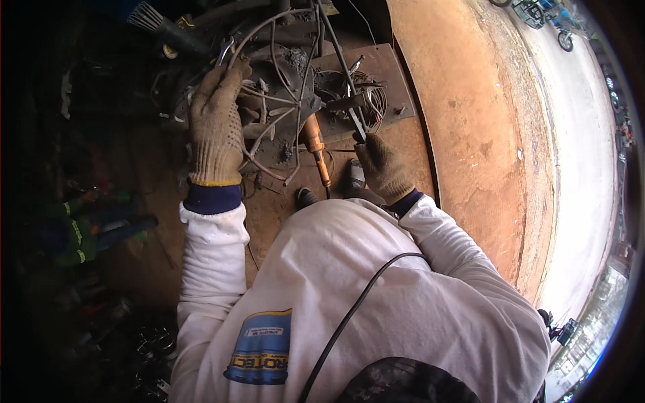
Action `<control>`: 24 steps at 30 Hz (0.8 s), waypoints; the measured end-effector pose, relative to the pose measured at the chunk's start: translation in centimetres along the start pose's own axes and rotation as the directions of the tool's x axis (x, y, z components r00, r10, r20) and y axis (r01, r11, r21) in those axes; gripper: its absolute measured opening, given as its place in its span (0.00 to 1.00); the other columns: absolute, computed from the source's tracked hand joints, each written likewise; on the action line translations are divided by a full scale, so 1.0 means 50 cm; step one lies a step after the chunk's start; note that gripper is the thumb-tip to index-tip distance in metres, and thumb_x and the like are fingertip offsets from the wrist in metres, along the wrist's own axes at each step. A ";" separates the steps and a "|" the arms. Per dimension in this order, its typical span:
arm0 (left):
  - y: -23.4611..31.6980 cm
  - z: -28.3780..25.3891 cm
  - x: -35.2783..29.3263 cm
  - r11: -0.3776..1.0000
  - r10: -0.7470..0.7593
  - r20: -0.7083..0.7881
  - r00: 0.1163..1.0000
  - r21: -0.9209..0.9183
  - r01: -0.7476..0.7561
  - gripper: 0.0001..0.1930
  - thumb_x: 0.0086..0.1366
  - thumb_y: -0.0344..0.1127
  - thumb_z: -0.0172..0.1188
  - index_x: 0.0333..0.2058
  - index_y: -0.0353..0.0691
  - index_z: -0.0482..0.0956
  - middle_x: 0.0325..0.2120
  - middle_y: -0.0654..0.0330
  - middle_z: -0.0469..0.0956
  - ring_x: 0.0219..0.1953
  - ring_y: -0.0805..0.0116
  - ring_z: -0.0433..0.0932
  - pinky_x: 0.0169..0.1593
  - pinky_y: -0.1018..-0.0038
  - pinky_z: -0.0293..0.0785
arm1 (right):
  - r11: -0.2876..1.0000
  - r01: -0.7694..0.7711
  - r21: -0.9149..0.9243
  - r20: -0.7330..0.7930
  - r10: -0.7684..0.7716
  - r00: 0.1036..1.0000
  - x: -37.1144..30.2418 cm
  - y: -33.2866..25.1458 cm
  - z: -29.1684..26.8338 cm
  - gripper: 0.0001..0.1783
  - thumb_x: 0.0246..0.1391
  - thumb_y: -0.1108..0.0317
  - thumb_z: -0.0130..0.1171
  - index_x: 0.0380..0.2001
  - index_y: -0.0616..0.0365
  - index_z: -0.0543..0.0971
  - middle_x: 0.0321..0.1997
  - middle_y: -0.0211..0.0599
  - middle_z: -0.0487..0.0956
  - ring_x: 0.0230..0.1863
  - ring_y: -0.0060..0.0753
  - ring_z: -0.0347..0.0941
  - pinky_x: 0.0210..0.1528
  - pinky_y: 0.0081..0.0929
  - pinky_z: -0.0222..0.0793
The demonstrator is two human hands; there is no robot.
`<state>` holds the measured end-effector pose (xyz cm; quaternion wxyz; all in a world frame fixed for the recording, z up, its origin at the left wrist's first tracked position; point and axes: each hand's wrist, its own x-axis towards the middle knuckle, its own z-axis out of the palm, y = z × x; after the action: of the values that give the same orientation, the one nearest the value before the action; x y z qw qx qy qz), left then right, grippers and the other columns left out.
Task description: The person welds components of a circular metal frame using a welding torch and a ground clamp, positioning wire segments before applying heat to join them.
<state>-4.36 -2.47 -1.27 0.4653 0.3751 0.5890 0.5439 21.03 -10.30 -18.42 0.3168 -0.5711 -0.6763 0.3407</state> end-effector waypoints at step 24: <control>0.012 0.065 0.027 0.986 -0.040 -0.028 0.999 0.162 0.044 0.17 0.70 0.43 0.57 0.49 0.38 0.83 0.37 0.64 0.84 0.21 0.82 0.70 0.26 0.81 0.67 | 0.976 0.132 -0.173 0.070 -0.121 0.990 0.110 -0.015 0.002 0.15 0.63 0.61 0.55 0.50 0.55 0.76 0.38 0.45 0.82 0.43 0.52 0.80 0.42 0.44 0.76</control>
<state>-1.65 -0.17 -0.79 0.4372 0.3926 0.6448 0.4888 19.74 -4.95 -17.63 0.2656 -0.5423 -0.7481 0.2752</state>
